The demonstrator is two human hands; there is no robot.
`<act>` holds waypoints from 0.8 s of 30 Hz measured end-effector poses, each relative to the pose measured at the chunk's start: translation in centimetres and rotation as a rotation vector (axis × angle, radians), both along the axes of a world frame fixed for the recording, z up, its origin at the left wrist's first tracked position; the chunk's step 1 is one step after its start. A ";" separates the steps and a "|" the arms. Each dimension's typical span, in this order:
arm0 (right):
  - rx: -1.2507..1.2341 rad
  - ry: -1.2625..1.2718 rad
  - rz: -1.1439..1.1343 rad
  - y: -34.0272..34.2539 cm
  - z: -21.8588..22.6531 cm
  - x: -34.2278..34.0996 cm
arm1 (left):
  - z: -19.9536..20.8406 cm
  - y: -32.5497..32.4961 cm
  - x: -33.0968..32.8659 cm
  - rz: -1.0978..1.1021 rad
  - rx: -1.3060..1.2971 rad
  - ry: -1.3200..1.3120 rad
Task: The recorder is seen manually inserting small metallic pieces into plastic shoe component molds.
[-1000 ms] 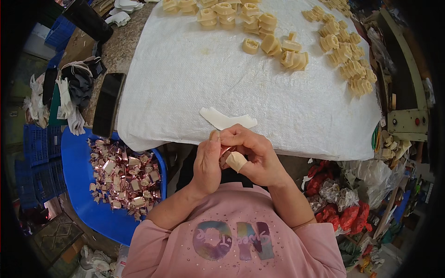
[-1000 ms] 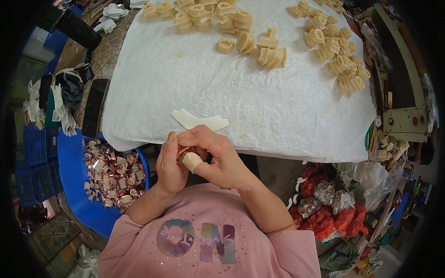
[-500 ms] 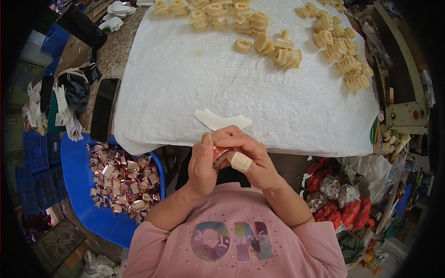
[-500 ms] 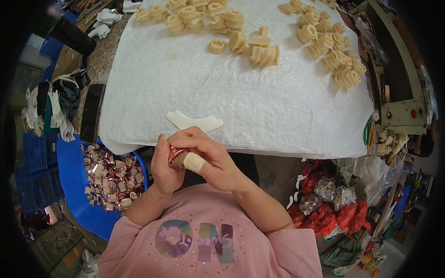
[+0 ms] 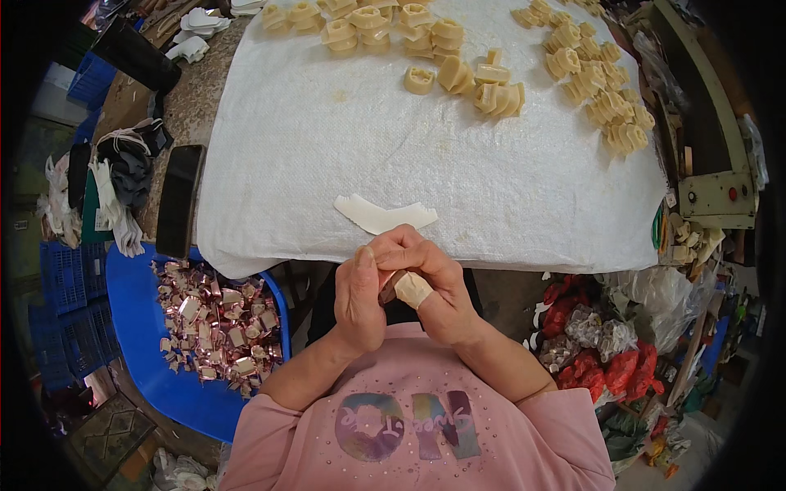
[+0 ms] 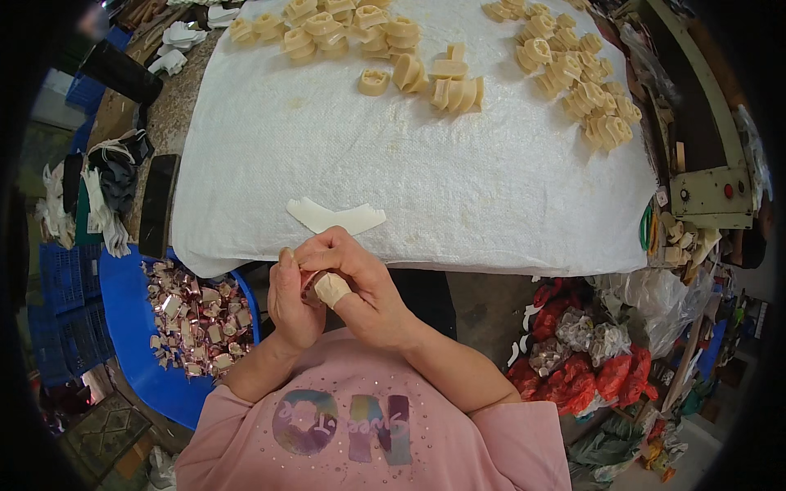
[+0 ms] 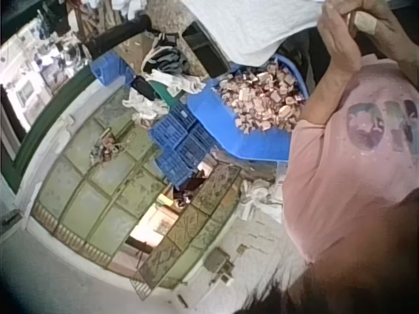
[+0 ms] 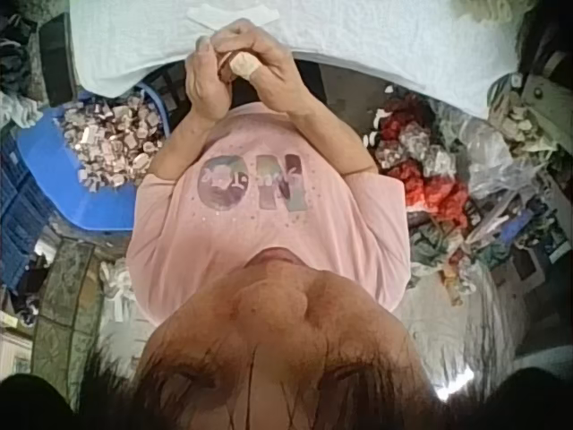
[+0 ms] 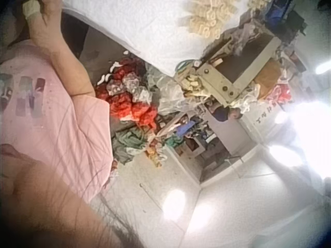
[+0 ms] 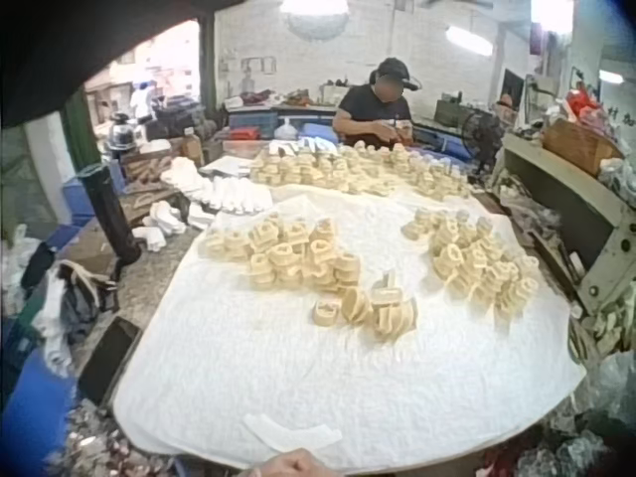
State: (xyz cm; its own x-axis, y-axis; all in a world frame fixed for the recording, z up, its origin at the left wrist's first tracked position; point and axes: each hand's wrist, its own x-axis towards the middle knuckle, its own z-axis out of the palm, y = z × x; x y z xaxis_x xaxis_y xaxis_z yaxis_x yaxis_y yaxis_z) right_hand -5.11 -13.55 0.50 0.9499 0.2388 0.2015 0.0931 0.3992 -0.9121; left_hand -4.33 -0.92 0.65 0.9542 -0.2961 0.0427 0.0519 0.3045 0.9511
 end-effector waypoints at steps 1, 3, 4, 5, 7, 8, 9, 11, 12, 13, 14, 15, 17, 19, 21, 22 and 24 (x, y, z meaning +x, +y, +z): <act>-0.001 0.001 -0.002 0.0 -0.1 -0.1 | 0.2 -0.1 0.1 -0.007 0.008 -0.015; 0.004 0.017 -0.025 0.1 -0.4 -0.2 | 0.2 -0.1 0.3 -0.030 0.001 -0.010; 0.004 0.016 -0.026 0.1 -0.5 -0.2 | 0.2 -0.1 0.3 -0.050 -0.006 -0.004; 0.009 0.018 -0.027 0.0 -0.6 -0.1 | 0.1 -0.1 0.4 -0.052 -0.006 -0.005; 0.015 0.019 -0.024 -0.1 -0.7 0.0 | -0.1 -0.1 0.3 -0.005 -0.019 0.108; 0.074 0.060 0.030 -0.4 -0.8 0.1 | -0.1 -0.2 0.3 -0.004 -0.019 0.107; 0.132 0.101 0.084 -0.6 -0.8 0.2 | 0.0 -0.2 0.4 -0.018 -0.042 0.109; 0.138 0.108 0.105 -0.8 -0.8 0.1 | -0.1 -0.1 0.5 -0.031 -0.065 0.109; 0.144 0.117 0.123 -0.9 -0.7 0.1 | -0.3 0.0 0.4 0.013 0.038 0.029; 0.144 0.117 0.123 -1.0 -0.8 0.2 | -0.4 0.2 0.4 0.057 0.141 -0.052; 0.171 0.079 0.122 -1.1 -1.0 0.5 | -0.2 0.5 0.6 0.057 0.142 -0.052; 0.197 0.042 0.122 -1.1 -1.1 0.6 | 0.2 0.8 1.0 -0.002 0.227 -0.160; 0.243 0.074 0.121 -1.0 -0.7 0.6 | 0.2 0.7 1.5 -0.060 0.311 -0.267; 0.288 0.103 0.115 -0.8 -0.4 0.6 | -0.1 -0.3 1.9 0.108 0.331 -0.553; 0.050 0.017 0.056 -0.2 -0.3 0.6 | 0.4 -0.4 1.6 0.108 0.339 -0.518; 0.028 0.002 0.024 -0.1 -0.4 0.6 | 0.6 -0.5 1.4 0.108 0.350 -0.482; 0.027 -0.034 0.001 0.1 -0.8 0.5 | 0.7 -0.7 1.2 0.126 0.311 -0.438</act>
State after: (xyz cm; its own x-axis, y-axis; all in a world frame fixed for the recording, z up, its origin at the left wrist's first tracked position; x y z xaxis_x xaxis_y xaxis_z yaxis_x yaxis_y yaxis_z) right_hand -4.60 -13.48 -0.33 0.9422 0.2337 0.2402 0.1238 0.4233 -0.8975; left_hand -3.14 -1.66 1.31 0.8959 -0.2426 0.3723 -0.3874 -0.0161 0.9218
